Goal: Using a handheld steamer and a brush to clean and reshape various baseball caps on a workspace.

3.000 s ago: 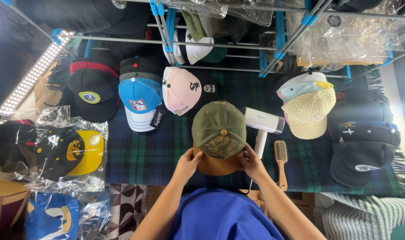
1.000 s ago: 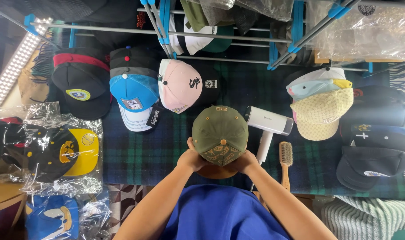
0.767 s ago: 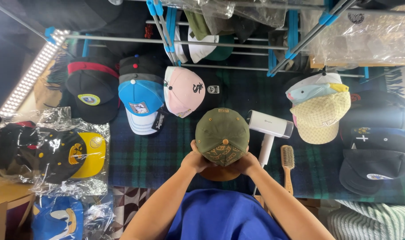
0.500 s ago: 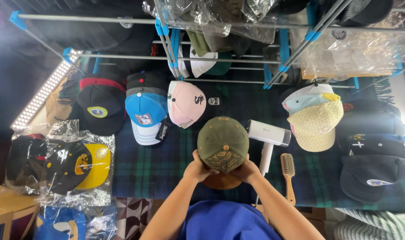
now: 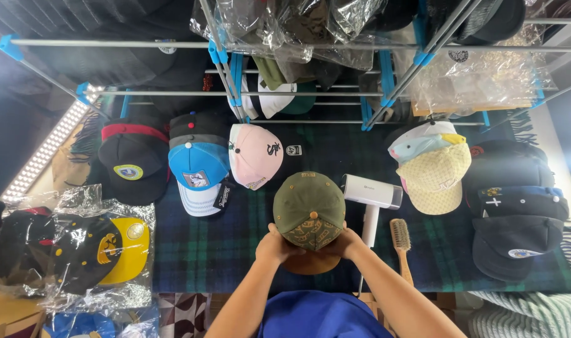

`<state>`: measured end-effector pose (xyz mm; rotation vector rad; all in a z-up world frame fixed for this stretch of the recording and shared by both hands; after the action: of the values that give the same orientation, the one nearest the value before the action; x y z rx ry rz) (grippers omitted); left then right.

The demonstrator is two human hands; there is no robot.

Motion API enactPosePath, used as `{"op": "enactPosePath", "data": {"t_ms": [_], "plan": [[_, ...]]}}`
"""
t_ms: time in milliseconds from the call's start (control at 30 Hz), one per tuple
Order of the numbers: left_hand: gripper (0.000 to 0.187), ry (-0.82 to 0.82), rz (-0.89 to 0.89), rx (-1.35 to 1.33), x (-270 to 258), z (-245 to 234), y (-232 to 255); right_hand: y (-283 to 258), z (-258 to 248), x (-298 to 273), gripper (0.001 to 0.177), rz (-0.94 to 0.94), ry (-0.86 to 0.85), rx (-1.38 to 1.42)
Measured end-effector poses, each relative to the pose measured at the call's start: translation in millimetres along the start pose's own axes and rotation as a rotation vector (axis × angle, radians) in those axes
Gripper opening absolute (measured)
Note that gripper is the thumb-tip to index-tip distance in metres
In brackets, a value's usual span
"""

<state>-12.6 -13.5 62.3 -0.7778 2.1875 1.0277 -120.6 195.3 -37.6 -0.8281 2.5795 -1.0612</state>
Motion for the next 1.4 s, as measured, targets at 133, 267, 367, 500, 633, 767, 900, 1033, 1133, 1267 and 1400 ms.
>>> {"op": "enactPosePath", "data": {"t_ms": [133,267,367,500,633,767,900,1033,1133,1267,1400], "plan": [[0.116,-0.095,-0.043,0.11,14,-1,-6,15,13,19,0.105,0.094,-0.07,0.145],[0.112,-0.103,-0.011,0.13,15,5,-9,39,22,24,0.074,0.196,-0.15,0.29],[0.092,-0.027,0.081,-0.047,41,23,-30,75,6,24,0.056,0.259,-0.204,0.391],[0.062,0.064,0.128,-0.377,6,-18,-10,67,-29,19,0.04,0.337,-0.243,0.496],[0.06,0.434,0.431,-0.623,0,-70,42,-76,-115,60,0.042,0.183,0.034,0.424],[0.045,0.734,0.658,-0.124,9,-61,84,-118,-80,87,0.039,-0.248,0.098,0.044],[0.04,0.824,0.581,-0.075,24,-63,86,-129,-76,95,0.044,-0.249,0.162,-0.176],[0.038,0.676,0.435,-0.207,30,-66,83,-114,-73,94,0.044,-0.181,0.119,-0.185],[0.04,0.471,0.302,-0.32,48,-73,75,-102,-70,103,0.045,-0.072,0.066,-0.139],[0.036,0.216,0.301,-0.672,39,-71,66,-94,-80,98,0.042,0.089,0.036,0.107],[0.046,0.194,0.343,-0.914,3,-65,53,-115,-83,59,0.051,0.296,0.114,0.629]]}}
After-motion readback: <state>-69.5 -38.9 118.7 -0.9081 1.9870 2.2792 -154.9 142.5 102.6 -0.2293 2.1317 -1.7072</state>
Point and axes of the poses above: each hand's wrist, its own x-axis towards the middle knuckle, its own z-axis out of the palm, y = z × x, the point moved 4 cm from there along x, towards the middle knuckle
